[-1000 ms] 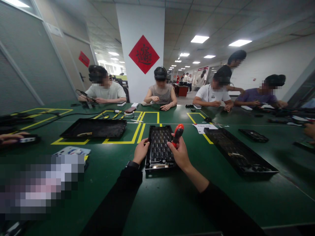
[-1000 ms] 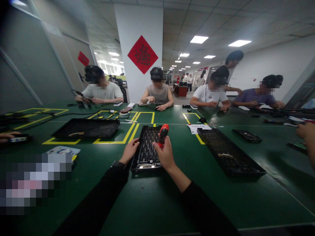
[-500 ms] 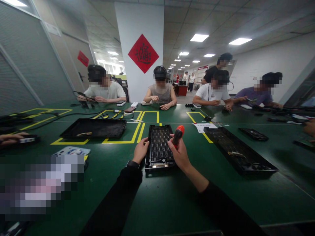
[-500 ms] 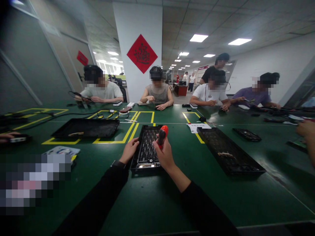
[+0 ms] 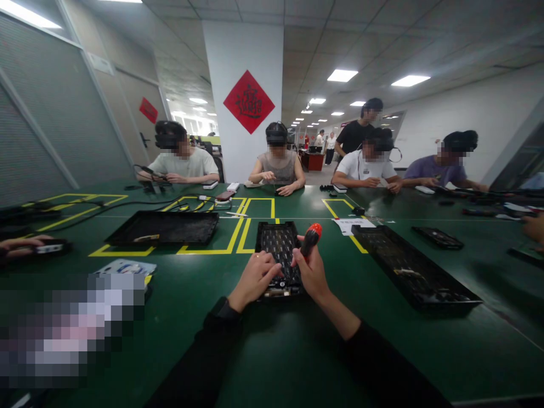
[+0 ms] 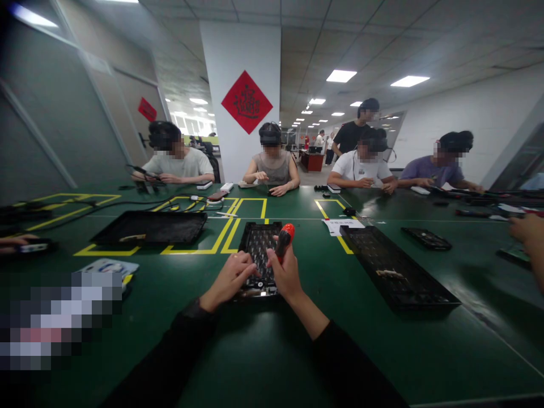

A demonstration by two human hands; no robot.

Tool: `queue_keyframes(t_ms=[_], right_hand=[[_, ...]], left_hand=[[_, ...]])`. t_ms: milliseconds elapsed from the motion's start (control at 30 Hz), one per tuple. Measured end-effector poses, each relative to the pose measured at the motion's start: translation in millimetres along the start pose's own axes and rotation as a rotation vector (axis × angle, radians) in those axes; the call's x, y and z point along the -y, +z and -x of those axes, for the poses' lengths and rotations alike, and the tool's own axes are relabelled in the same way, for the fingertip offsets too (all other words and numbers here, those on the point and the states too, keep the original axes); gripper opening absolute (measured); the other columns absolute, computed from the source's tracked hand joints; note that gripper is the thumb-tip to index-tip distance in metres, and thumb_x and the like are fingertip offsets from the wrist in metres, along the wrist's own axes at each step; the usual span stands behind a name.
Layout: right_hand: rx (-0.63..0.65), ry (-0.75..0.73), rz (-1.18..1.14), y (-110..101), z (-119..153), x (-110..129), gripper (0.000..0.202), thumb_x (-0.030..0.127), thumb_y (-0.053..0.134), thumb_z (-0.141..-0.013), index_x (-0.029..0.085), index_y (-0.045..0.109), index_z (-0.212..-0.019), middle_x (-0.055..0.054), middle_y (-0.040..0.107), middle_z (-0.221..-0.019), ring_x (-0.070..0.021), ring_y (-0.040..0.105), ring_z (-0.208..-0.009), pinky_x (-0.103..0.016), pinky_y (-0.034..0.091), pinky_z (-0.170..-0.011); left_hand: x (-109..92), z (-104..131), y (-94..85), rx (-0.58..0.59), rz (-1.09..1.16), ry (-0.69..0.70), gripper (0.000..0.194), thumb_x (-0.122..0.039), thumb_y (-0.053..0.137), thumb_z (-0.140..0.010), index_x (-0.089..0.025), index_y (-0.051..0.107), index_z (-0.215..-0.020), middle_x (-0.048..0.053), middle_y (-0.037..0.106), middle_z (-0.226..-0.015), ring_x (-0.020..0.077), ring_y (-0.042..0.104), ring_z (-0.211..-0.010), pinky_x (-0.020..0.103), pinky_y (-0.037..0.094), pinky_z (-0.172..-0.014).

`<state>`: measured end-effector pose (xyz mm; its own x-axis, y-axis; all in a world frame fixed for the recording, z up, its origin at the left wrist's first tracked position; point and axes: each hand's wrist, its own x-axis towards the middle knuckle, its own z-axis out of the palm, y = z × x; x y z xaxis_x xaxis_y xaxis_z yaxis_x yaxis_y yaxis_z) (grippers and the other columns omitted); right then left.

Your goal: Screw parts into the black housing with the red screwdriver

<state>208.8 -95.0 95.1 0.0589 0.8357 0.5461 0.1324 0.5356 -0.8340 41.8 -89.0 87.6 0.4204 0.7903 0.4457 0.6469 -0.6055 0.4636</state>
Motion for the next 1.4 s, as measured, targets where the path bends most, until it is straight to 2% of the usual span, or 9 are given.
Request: queue_keyframes(t_ms=[200,533,767,933,1033,1200,1267,1333,1400], right_hand=[[-0.018,-0.006,0.010,0,-1,-2,0.038,0.033,0.048,-0.084,0.019,0.044,-0.120,0.004,0.052,-0.061,-0.0130,0.052,-0.058,-0.027,0.043,-0.065],[-0.077,0.012,-0.027,2,-3,-7,0.038,0.035,0.048,-0.084,0.019,0.045,-0.118,0.005,0.050,-0.059,-0.0114,0.050,-0.055,-0.026,0.042,-0.063],[-0.185,0.061,-0.123,-2,-10,-11,0.033,0.037,0.047,-0.084,0.019,0.044,-0.112,0.006,0.047,-0.058,-0.0099,0.047,-0.052,-0.022,0.040,-0.055],[-0.251,0.111,-0.219,-9,-13,-15,0.024,0.034,0.045,-0.085,0.020,0.045,-0.104,0.008,0.043,-0.054,-0.0079,0.040,-0.047,-0.018,0.033,-0.046],[-0.179,0.137,-0.322,-7,-11,-8,0.019,0.033,0.045,-0.085,0.021,0.044,-0.098,0.008,0.043,-0.053,-0.0067,0.037,-0.044,-0.017,0.027,-0.041],[0.010,0.161,-0.403,10,-11,13,0.018,0.035,0.051,-0.081,0.020,0.046,-0.090,0.005,0.053,-0.062,-0.0056,0.040,-0.044,-0.017,0.031,-0.042],[0.070,0.174,-0.438,14,-15,16,0.021,0.036,0.053,-0.080,0.020,0.048,-0.093,0.003,0.057,-0.068,-0.0067,0.045,-0.049,-0.018,0.036,-0.046],[0.145,0.193,-0.481,13,-20,11,0.027,0.038,0.052,-0.080,0.020,0.048,-0.100,-0.001,0.061,-0.081,-0.0094,0.052,-0.058,-0.021,0.042,-0.053],[0.165,0.207,-0.459,5,-25,-3,0.031,0.038,0.051,-0.080,0.020,0.049,-0.104,-0.004,0.061,-0.090,-0.0118,0.057,-0.066,-0.024,0.044,-0.056]], left_hand=[[-10,1,0.3,0.138,-0.024,0.086,0.053,-0.044,0.023,-0.089,-0.024,0.071,-0.074,0.005,0.054,-0.076,0.0176,0.045,-0.079,0.033,0.033,-0.081],[-12,1,0.7,0.184,-0.080,0.162,0.052,-0.041,0.023,-0.091,-0.026,0.070,-0.075,0.002,0.051,-0.079,0.0149,0.040,-0.079,0.031,0.029,-0.080],[-10,2,1.1,0.160,-0.072,0.157,0.052,-0.039,0.023,-0.091,-0.025,0.070,-0.075,0.002,0.051,-0.078,0.0147,0.041,-0.080,0.031,0.029,-0.080],[-15,1,-6.4,0.020,-0.092,0.107,0.043,-0.040,0.027,-0.091,-0.021,0.065,-0.082,0.002,0.055,-0.079,0.0155,0.044,-0.082,0.031,0.030,-0.081],[-28,-1,-7.2,-0.041,-0.092,0.091,0.036,-0.041,0.032,-0.089,-0.019,0.061,-0.085,0.002,0.058,-0.082,0.0156,0.047,-0.083,0.029,0.032,-0.078],[-44,-2,5.3,0.010,-0.080,-0.001,0.043,-0.041,0.026,-0.090,-0.017,0.057,-0.074,0.002,0.059,-0.069,0.0125,0.050,-0.063,0.024,0.032,-0.060],[-40,-3,5.7,0.009,-0.060,-0.046,0.046,-0.042,0.021,-0.091,-0.017,0.056,-0.074,0.002,0.059,-0.067,0.0117,0.051,-0.060,0.022,0.032,-0.057],[-29,-4,0.2,-0.038,-0.084,-0.133,0.049,-0.043,0.019,-0.091,-0.017,0.057,-0.076,0.002,0.060,-0.067,0.0123,0.053,-0.061,0.022,0.032,-0.057],[-12,-5,-8.5,-0.149,-0.164,-0.325,0.053,-0.043,0.015,-0.091,-0.017,0.058,-0.075,0.005,0.062,-0.070,0.0142,0.056,-0.065,0.023,0.033,-0.058]])
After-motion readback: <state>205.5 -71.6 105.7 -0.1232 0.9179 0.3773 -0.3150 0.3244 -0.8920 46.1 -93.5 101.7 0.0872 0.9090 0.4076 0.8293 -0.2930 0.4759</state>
